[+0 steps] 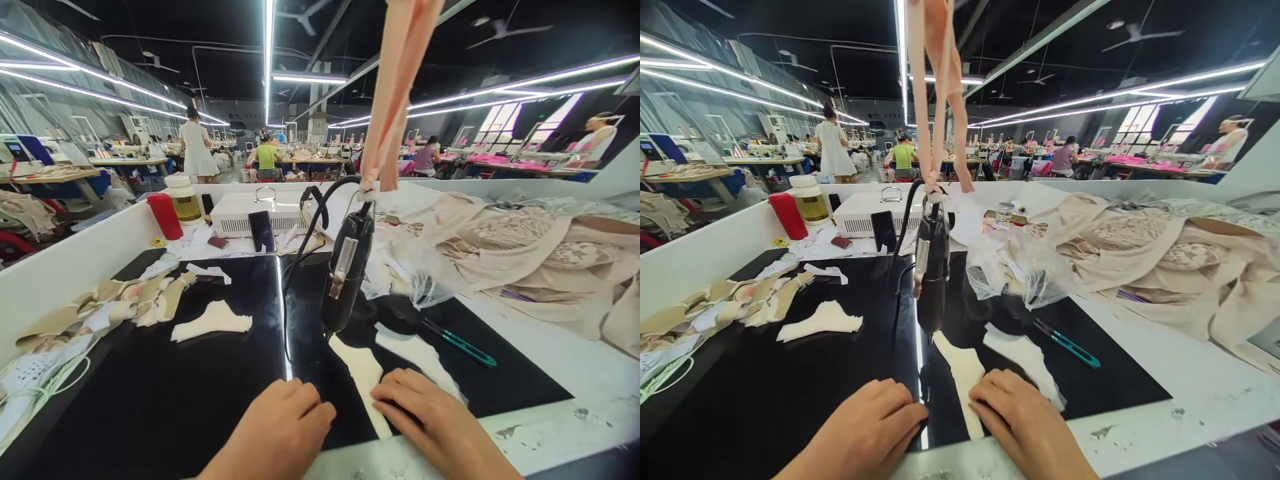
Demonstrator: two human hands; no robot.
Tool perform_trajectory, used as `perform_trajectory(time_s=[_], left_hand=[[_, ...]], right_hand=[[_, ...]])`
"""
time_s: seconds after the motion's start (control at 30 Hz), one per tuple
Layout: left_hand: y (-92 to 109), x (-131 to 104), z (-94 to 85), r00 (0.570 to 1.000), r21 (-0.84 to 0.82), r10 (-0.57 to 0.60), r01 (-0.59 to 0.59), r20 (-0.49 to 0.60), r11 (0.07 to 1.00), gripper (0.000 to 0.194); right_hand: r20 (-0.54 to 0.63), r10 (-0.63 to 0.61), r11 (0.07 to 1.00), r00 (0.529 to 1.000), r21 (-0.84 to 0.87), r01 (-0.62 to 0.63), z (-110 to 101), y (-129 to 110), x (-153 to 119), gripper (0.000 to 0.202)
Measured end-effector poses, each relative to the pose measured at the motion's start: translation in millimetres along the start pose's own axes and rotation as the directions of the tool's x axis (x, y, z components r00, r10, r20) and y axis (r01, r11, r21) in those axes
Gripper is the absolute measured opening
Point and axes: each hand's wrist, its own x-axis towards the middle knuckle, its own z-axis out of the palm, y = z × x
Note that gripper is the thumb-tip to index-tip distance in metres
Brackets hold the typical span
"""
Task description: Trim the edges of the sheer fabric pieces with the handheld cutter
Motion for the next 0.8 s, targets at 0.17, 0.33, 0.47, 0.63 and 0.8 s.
perform_trajectory(time_s=[0.17,0.33,0.47,0.63,0.8], left_hand=[[11.3,16.3,16.2,0.999,0.005,0.024,-0.024,-0.028,1.0,0.016],[17.5,21.7,24.0,0.999,-0.013,-0.019,0.019,0.031,1.0,0.025],[20.6,22.1,29.4,0.997,0.005,-0.038,0.038,0.06,0.999,0.035],[20.7,21.0,28.9,0.991,-0.032,-0.122,0.124,0.046,0.992,0.023],[20.5,21.9,30.2,0.992,0.065,-0.052,0.044,0.115,0.997,0.049]], right_hand=[[-0.044,-0.012,0.998,0.999,0.056,0.014,8.9,-1.1,2.5,0.026],[-0.018,0.061,0.966,0.998,0.251,-0.055,4.0,-1.4,6.0,0.025],[0.022,0.15,0.927,0.988,0.344,-0.148,0.2,-4.4,9.7,0.027],[0.029,0.184,0.911,0.982,0.369,-0.182,-0.9,-5.9,11.3,0.027],[0.007,0.202,0.899,0.979,0.396,-0.188,-1.9,-6.2,12.0,0.027]])
